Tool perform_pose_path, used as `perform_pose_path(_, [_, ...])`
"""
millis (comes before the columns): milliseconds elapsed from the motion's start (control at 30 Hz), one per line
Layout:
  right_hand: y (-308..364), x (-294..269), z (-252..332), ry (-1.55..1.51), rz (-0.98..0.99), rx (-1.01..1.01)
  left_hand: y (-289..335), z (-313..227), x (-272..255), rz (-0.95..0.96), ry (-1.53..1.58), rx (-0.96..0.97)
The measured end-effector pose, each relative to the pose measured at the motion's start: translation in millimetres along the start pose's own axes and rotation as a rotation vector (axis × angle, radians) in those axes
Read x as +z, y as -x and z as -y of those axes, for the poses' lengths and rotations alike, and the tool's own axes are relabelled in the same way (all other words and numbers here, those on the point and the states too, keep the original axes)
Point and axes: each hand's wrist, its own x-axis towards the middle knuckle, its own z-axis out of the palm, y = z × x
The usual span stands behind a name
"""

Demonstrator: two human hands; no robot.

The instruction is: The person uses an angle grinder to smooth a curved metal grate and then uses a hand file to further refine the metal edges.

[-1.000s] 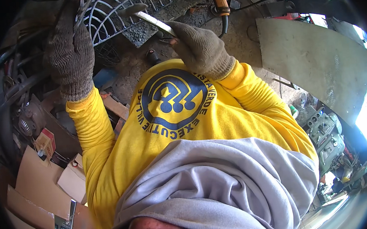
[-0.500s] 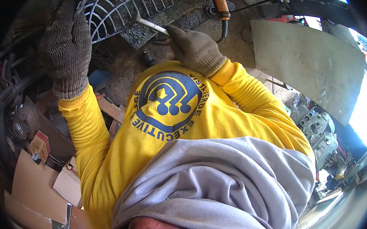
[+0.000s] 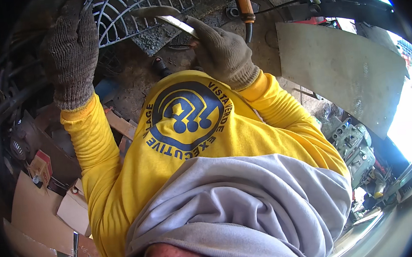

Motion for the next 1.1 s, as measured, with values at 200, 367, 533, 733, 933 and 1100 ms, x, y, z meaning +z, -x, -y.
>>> perform_pose_path(200, [19.3, 17.6, -15.1, 0.030, 0.165, 0.174, 1.6, -1.7, -5.1, 0.074, -0.050, -0.047])
perform_pose_path(367, [10.7, 4.3, 3.7, -0.102, 0.021, 0.176, 15.2, 27.7, 5.3, -0.084, -0.239, 0.068])
perform_pose_path(533, [20.6, 24.6, -15.3, 0.008, 0.137, 0.237, 16.8, 23.6, 2.5, -0.064, -0.236, 0.047])
perform_pose_path(733, [15.6, 13.8, 6.2, -0.121, 0.062, 0.262, 36.3, 26.9, -5.7, -0.090, -0.305, 0.036])
perform_pose_path(933, [17.3, 14.3, 5.9, -0.091, 0.123, 0.333, 48.0, -10.3, -2.0, -0.137, -0.201, 0.034])
perform_pose_path(1100, [9.6, -2.7, 26.9, -0.209, 0.064, 0.305, 61.7, -24.2, -9.1, -0.110, -0.303, 0.079])
